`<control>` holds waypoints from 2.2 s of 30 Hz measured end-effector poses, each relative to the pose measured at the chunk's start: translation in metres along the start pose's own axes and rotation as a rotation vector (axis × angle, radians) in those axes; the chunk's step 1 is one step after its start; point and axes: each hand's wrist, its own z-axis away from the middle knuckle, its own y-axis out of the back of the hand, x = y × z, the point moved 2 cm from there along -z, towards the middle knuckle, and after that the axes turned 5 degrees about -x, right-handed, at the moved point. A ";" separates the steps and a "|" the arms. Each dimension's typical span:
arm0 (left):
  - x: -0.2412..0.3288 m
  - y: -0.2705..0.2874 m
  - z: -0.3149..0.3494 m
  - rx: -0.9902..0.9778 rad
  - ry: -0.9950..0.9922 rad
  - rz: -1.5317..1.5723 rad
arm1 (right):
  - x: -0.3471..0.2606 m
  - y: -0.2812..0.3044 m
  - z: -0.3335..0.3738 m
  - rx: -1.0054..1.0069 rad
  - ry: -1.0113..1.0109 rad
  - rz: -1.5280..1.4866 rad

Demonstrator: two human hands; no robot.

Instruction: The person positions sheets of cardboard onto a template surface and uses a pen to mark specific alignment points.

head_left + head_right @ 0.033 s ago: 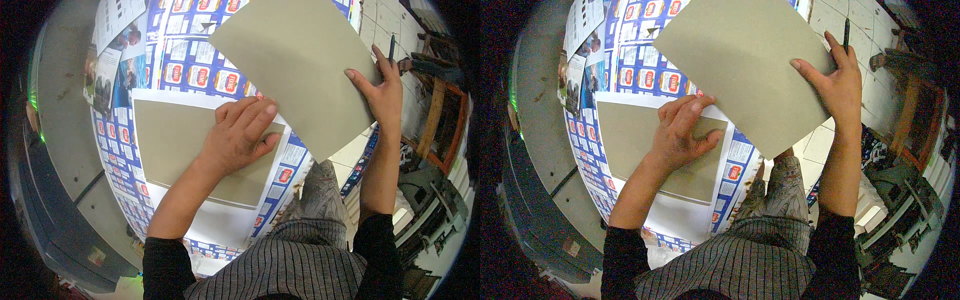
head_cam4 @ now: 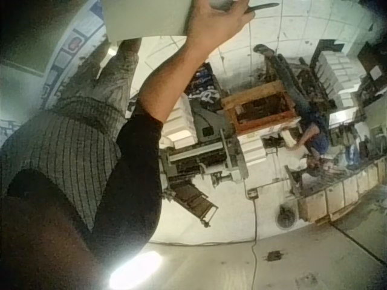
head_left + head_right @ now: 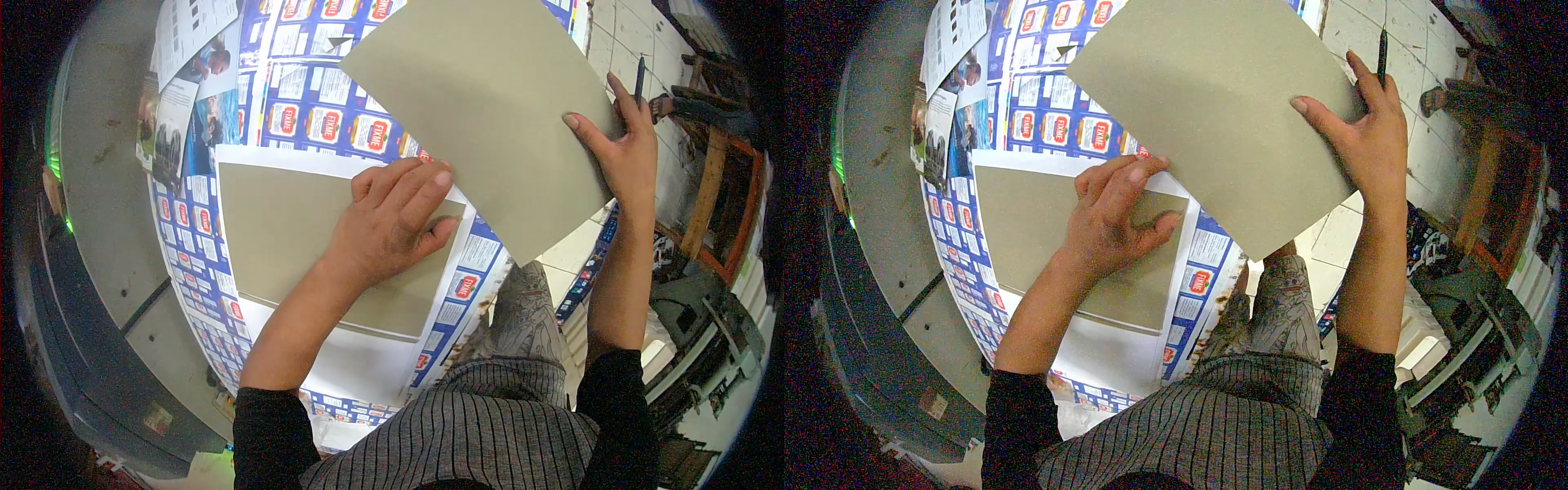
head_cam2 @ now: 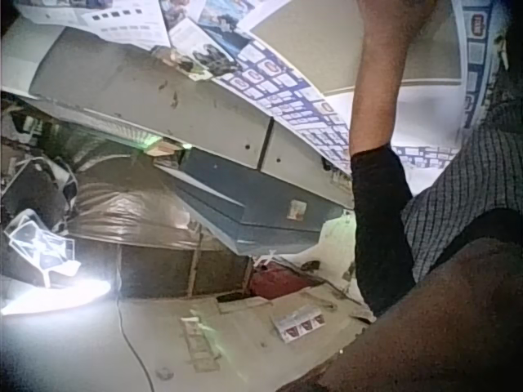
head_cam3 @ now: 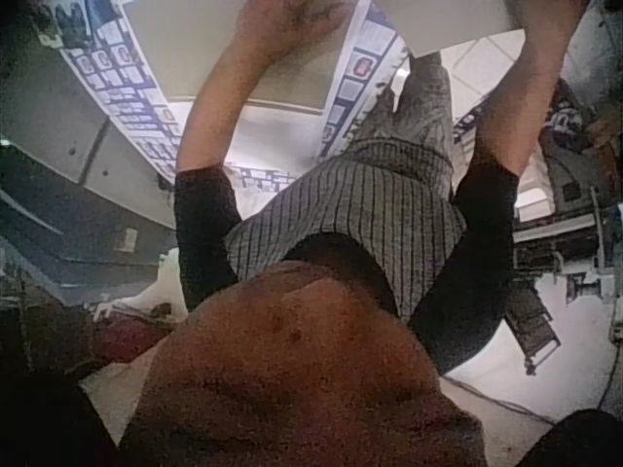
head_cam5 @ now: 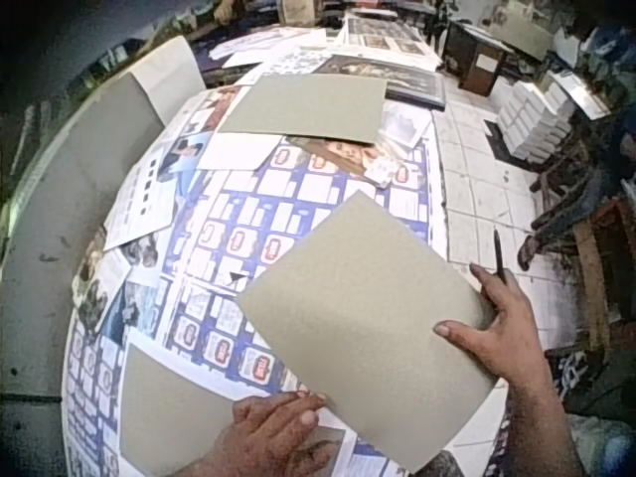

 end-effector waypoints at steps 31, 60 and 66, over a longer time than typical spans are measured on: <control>-0.002 -0.003 0.001 0.016 -0.011 -0.002 | 0.002 -0.001 -0.003 -0.020 0.017 -0.020; -0.003 -0.006 0.002 0.031 -0.021 -0.008 | 0.002 -0.001 -0.004 -0.022 0.014 -0.038; -0.004 -0.008 0.004 0.080 -0.044 0.019 | 0.001 -0.001 -0.004 -0.032 0.009 -0.025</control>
